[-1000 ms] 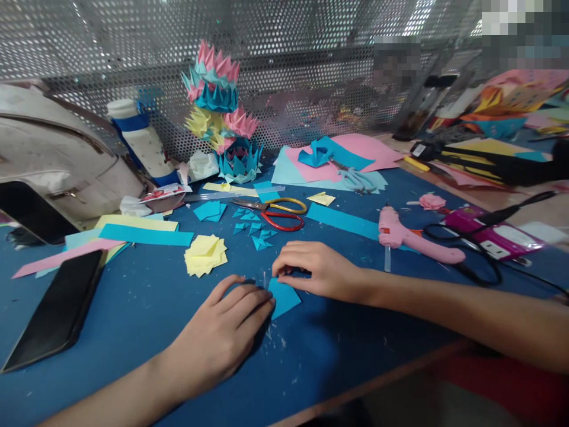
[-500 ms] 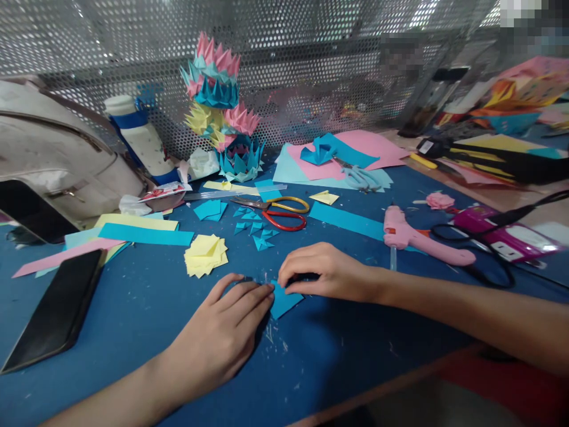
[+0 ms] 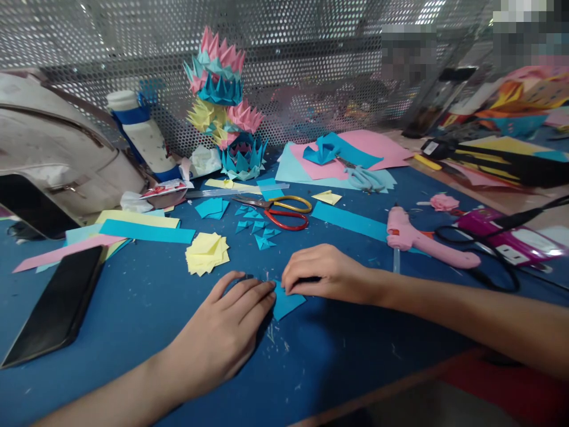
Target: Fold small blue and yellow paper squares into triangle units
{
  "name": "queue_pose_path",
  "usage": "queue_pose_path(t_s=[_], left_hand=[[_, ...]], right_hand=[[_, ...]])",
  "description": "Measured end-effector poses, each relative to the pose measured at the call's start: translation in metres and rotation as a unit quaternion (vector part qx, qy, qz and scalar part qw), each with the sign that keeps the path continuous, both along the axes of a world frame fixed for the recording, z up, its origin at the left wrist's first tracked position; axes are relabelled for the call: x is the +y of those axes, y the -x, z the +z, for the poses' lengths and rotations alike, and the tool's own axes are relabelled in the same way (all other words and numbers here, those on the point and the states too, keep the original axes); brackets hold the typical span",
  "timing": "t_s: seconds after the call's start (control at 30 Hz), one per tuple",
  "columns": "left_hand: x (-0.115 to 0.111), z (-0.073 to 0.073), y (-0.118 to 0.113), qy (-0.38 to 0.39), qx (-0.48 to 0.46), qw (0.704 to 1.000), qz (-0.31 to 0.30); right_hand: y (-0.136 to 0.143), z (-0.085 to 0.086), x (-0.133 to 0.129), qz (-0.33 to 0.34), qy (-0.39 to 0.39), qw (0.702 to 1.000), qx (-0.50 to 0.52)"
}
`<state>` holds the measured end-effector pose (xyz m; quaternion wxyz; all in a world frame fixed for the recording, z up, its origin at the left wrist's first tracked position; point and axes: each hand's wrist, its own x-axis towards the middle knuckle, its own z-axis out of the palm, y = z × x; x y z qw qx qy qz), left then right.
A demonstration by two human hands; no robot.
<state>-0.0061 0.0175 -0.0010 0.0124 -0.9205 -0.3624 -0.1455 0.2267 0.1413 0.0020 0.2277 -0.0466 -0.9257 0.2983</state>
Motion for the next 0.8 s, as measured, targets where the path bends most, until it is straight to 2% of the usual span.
queue_pose_path(t_s=[0.23, 0.43, 0.8], left_hand=[[0.001, 0.0025, 0.0005, 0.032, 0.015, 0.999, -0.002], [0.0024, 0.0029, 0.0009, 0.027, 0.02, 0.999, -0.005], [0.0031, 0.0011, 0.0014, 0.033, 0.005, 0.999, -0.002]], right_hand=[[-0.0015, 0.0005, 0.0007, 0.04, -0.05, 0.998, -0.003], [-0.0021, 0.0031, 0.0042, -0.008, -0.09, 0.996, -0.02], [-0.0046, 0.0013, -0.0003, 0.001, -0.266, 0.963, -0.044]])
